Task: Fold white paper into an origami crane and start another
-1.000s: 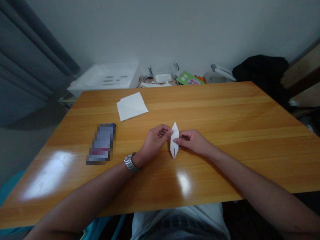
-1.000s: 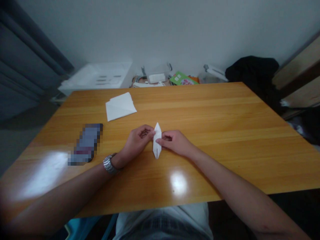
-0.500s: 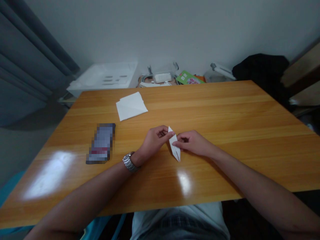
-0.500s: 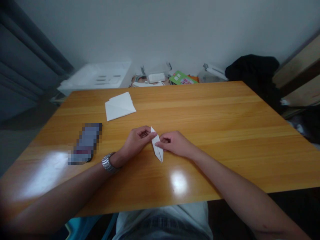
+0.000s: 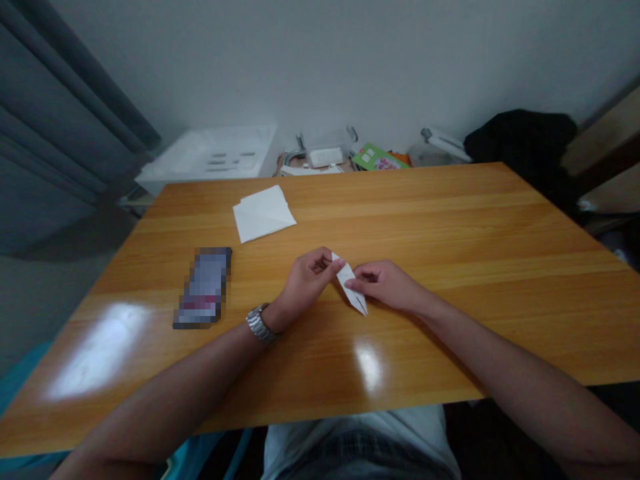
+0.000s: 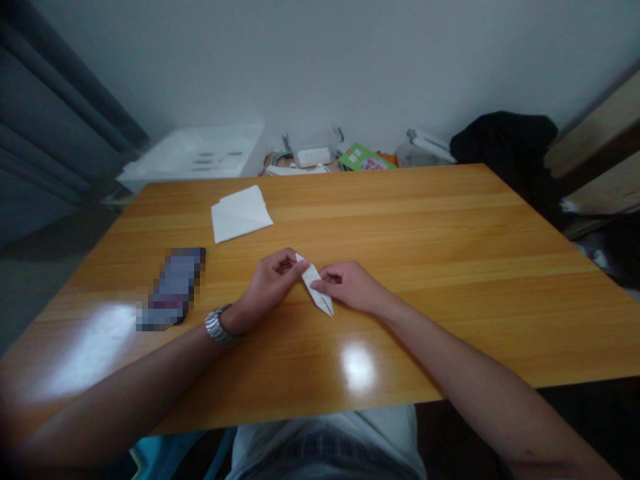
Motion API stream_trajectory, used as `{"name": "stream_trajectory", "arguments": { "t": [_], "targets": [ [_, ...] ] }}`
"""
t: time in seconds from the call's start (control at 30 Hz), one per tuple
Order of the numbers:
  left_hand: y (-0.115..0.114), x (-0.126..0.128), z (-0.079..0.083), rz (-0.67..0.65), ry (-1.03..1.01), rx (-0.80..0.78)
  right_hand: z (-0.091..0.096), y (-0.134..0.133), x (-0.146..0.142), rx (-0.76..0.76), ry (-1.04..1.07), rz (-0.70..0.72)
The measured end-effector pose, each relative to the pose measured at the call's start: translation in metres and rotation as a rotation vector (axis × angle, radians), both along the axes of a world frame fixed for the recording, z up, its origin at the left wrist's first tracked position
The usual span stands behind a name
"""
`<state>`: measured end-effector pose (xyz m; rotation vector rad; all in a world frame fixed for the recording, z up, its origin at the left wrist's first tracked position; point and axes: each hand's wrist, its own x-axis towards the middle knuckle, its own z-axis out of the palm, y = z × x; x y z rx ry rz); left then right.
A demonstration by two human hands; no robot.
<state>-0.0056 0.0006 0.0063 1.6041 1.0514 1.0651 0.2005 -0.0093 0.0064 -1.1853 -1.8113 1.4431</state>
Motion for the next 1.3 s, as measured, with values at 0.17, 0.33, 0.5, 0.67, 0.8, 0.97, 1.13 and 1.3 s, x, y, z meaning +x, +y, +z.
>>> {"name": "stream_trajectory", "arguments": {
  "t": [0.17, 0.33, 0.5, 0.67, 0.8, 0.97, 1.13, 1.3],
  "targets": [
    [0.0, 0.0, 0.002, -0.005, 0.032, -0.003, 0.001, 0.0, 0.001, -0.018, -0.002, 0.029],
    [0.0, -0.003, 0.005, 0.0, 0.077, 0.055, -0.001, 0.001, 0.001, -0.02, -0.022, 0.045],
    [0.001, -0.005, 0.006, 0.025, 0.062, 0.05, -0.003, 0.001, -0.001, -0.016, 0.026, 0.018],
    [0.006, -0.005, 0.004, 0.072, 0.01, -0.023, -0.004, 0.004, 0.001, 0.031, 0.024, -0.085],
    [0.009, -0.006, 0.002, 0.088, 0.002, -0.045, -0.006, 0.009, 0.008, 0.124, -0.02, -0.16],
    [0.01, -0.007, 0.003, 0.091, -0.013, -0.008, -0.009, 0.012, 0.014, 0.253, -0.077, -0.21],
    [0.008, -0.006, 0.003, 0.114, 0.031, 0.051, -0.005, 0.012, 0.014, 0.319, -0.114, -0.206],
    [0.006, -0.006, 0.002, 0.121, 0.073, 0.083, -0.004, 0.011, 0.013, 0.335, -0.119, -0.203]
  ]
}}
